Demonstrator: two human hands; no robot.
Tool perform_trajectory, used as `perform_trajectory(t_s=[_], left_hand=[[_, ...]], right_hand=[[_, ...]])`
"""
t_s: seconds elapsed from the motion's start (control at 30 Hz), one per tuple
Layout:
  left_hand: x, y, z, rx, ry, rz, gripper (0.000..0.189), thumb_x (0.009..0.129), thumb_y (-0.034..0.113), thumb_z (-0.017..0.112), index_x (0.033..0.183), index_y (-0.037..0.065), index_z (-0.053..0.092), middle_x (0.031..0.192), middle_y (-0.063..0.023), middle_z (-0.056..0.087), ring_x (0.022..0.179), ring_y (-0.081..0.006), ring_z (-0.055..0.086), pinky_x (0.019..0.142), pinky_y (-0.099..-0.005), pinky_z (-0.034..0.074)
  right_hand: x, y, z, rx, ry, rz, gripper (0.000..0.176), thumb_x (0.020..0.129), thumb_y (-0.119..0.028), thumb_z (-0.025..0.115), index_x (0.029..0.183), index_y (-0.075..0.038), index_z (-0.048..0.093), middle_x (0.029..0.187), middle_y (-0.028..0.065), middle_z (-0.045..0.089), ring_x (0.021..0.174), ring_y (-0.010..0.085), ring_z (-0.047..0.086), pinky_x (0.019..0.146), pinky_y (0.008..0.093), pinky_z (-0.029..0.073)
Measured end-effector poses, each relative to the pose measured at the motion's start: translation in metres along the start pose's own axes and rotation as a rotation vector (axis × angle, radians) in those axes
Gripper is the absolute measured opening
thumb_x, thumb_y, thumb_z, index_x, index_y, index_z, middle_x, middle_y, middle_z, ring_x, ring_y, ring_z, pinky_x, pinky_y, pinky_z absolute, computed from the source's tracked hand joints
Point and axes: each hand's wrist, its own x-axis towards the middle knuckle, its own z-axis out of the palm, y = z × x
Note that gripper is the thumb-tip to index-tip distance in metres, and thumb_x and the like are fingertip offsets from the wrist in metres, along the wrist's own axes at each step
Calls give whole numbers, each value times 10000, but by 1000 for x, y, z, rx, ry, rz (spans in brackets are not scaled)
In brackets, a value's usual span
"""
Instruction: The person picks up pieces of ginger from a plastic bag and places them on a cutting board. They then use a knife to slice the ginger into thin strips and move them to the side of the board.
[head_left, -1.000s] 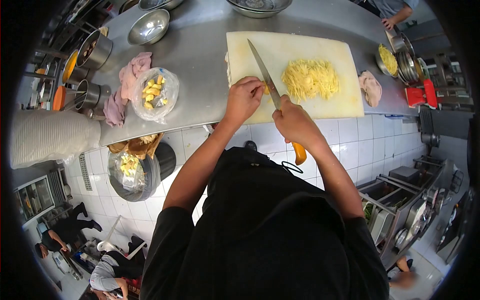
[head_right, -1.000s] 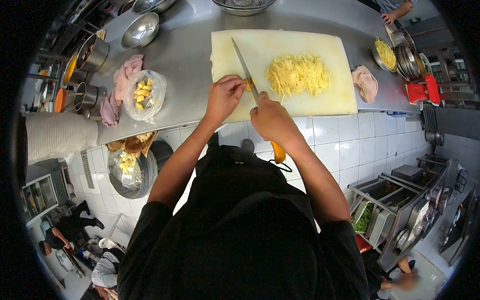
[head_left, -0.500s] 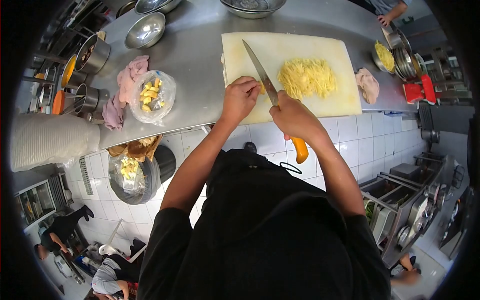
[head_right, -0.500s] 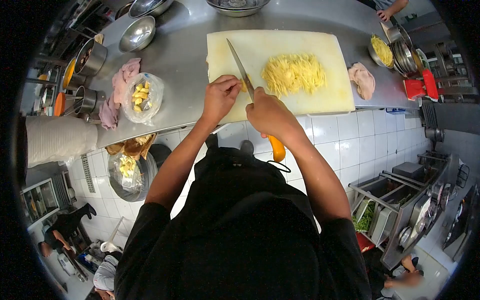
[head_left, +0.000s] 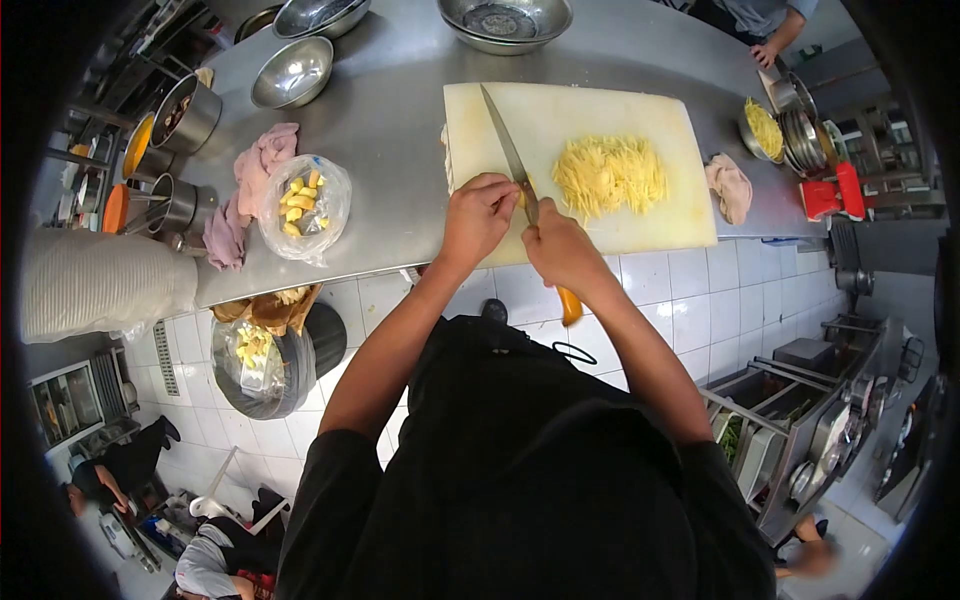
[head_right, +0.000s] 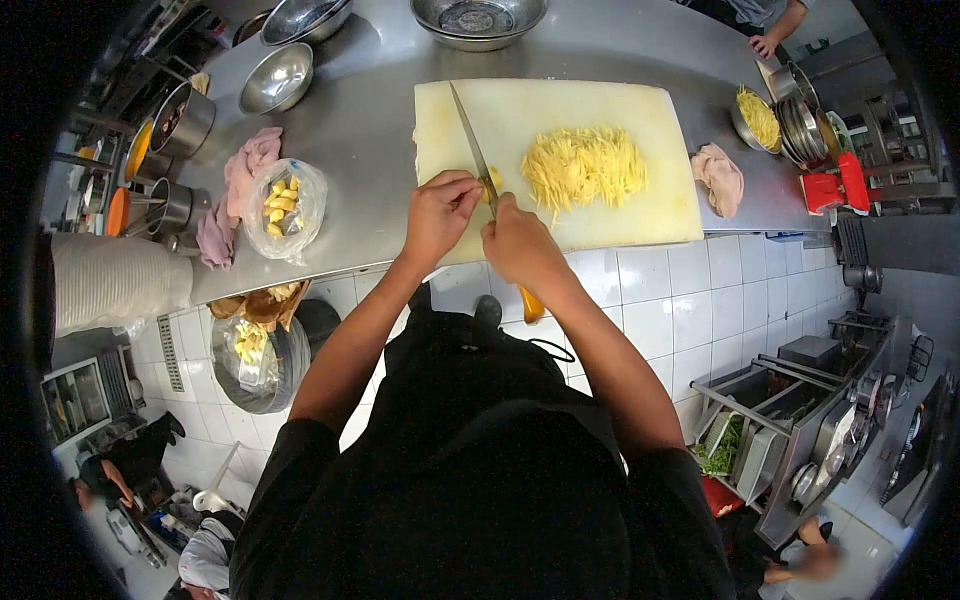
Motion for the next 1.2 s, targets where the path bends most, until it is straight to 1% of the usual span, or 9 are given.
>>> perform_trajectory(t_s=[0.1,0.13,0.2,0.3,0.8,0.9,1.03,1.13,1.2], left_hand=[[0,2,-3,-18,-5,-14,104,906,39,730,987,-16,765,996,-108,750,723,-230,706,662,-305,582],[-2,5,-2,-35,-18,-33,104,907,39,729,986,-18,764,992,-108,750,723,-231,704,660,-305,580],[-1,0,2,-27,0,7,100,909,40,728,984,-17,763,986,-106,748,709,-230,693,648,-306,568],[-4,-2,1,-12,1,12,96,911,45,729,979,-11,764,975,-102,748,703,-229,689,647,-309,559],[-3,1,0,16,18,34,79,900,49,735,960,5,762,955,-99,751,735,-257,700,693,-322,562],[-2,1,0,12,16,29,78,901,46,733,962,6,763,956,-101,751,744,-260,701,700,-325,562],[-3,0,1,0,35,46,81,902,45,734,966,5,763,959,-107,751,750,-264,703,702,-326,562],[-3,1,2,-21,67,72,64,864,11,733,922,2,758,927,-119,734,763,-316,691,694,-374,562],[-2,1,1,1,28,49,75,888,35,737,953,6,762,944,-117,741,763,-294,700,698,-350,562]], right_hand=[[10,-1,0,62,-16,37,308,978,-162,497,1133,103,472,762,303,679,565,367,696,627,478,579],[4,-5,-5,93,-51,70,312,978,-160,495,1139,107,473,759,298,679,559,364,693,619,474,577],[-4,-18,-27,140,-114,114,320,979,-155,489,1149,115,474,753,289,679,548,356,687,605,467,573],[-20,-30,-42,126,-164,169,281,989,-160,469,1126,86,462,738,196,633,496,294,658,523,416,546],[-29,-34,-38,102,-165,184,263,1001,-149,463,1116,87,459,748,212,650,503,292,658,530,418,548],[-28,-34,-34,117,-136,157,294,975,-126,461,1121,129,472,724,289,673,531,362,683,559,466,568],[-3,-9,-6,81,-53,70,302,983,-147,464,1128,118,466,750,305,680,566,375,702,594,482,579],[3,-10,-5,111,-53,68,306,983,-152,465,1141,110,468,767,309,684,584,372,710,617,487,582],[-1,-16,-16,126,-80,92,319,980,-149,467,1161,114,472,765,301,684,576,363,705,617,481,581]])
